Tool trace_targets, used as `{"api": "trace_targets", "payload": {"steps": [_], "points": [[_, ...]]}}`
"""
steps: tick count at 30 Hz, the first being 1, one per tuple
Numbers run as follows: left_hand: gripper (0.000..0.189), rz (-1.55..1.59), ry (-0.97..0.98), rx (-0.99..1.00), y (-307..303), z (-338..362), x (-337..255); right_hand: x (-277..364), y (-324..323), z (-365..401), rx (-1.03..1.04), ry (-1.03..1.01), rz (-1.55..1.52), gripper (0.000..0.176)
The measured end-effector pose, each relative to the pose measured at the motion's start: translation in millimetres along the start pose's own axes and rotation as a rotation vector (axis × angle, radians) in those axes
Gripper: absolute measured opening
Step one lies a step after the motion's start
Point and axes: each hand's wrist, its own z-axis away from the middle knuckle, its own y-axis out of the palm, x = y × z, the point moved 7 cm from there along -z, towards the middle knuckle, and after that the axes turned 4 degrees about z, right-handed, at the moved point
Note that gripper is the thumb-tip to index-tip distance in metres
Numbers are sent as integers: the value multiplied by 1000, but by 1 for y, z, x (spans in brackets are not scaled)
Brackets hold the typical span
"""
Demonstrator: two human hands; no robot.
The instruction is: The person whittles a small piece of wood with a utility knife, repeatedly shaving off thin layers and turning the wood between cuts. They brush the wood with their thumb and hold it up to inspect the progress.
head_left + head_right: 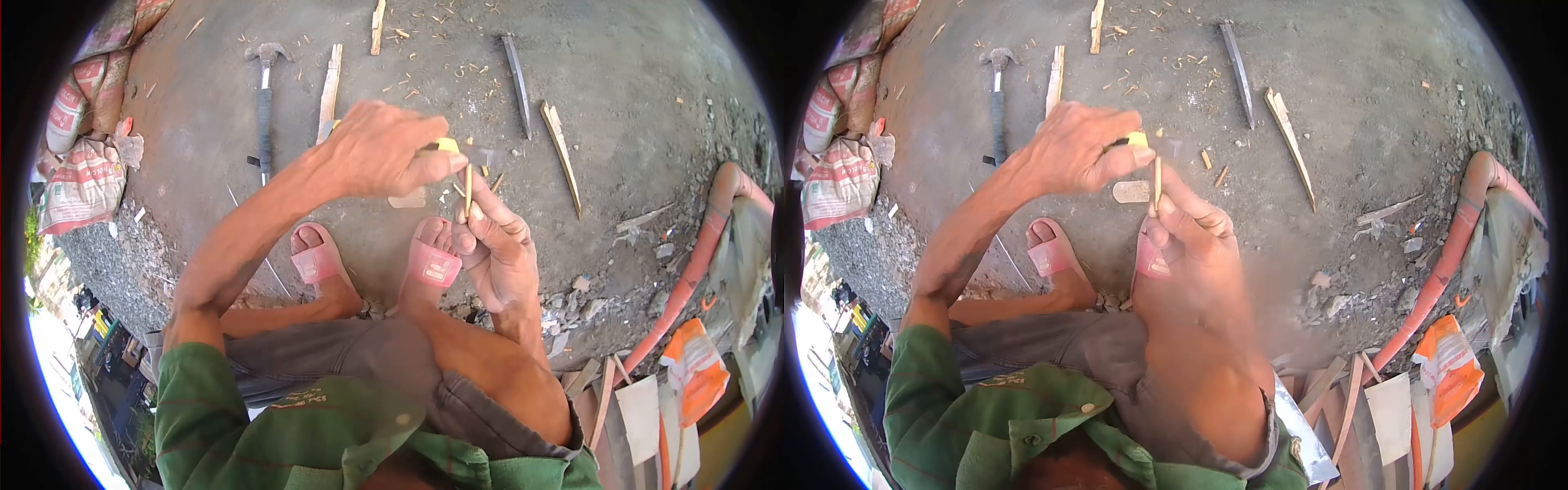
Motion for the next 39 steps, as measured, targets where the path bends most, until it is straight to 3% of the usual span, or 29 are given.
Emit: {"api": "trace_targets", "payload": {"steps": [5,6,10,13,14,17,19,22,25,28,31,35,39], "points": [[37,43,-19,-26,2,-1,3,1,3,-2,52,-8,10,48],[38,35,-116,-25,-6,-7,19,1,4,1,45,-17,4,48],[37,47,75,42,11,10,-19,3,-2,2,8,-17,-11,47],[38,40,23,-66,-2,3,-2,-3,0,-3,47,-5,-40,46],[39,58,-93,-27,-5,-1,14,-4,1,-2,61,2,-55,46],[35,42,113,5,1,7,-19,-1,-4,0,65,-8,-69,46],[37,52,78,30,9,12,-13,-1,1,-3,137,-8,-52,45],[40,54,23,-68,-2,1,4,-3,0,-1,66,11,-95,46],[38,7,55,47,-1,4,-10,-3,-1,0,65,10,-81,47],[40,-7,93,-25,-2,5,-8,-2,-2,-1,88,-18,-68,46],[47,-72,-238,-174,-30,-13,58,0,6,3,104,-13,-32,46],[50,983,-377,-112,-5,-3,40,3,3,4,74,-9,15,47],[36,1110,-384,-67,16,-8,15,0,4,4,99,41,-18,44]]}}
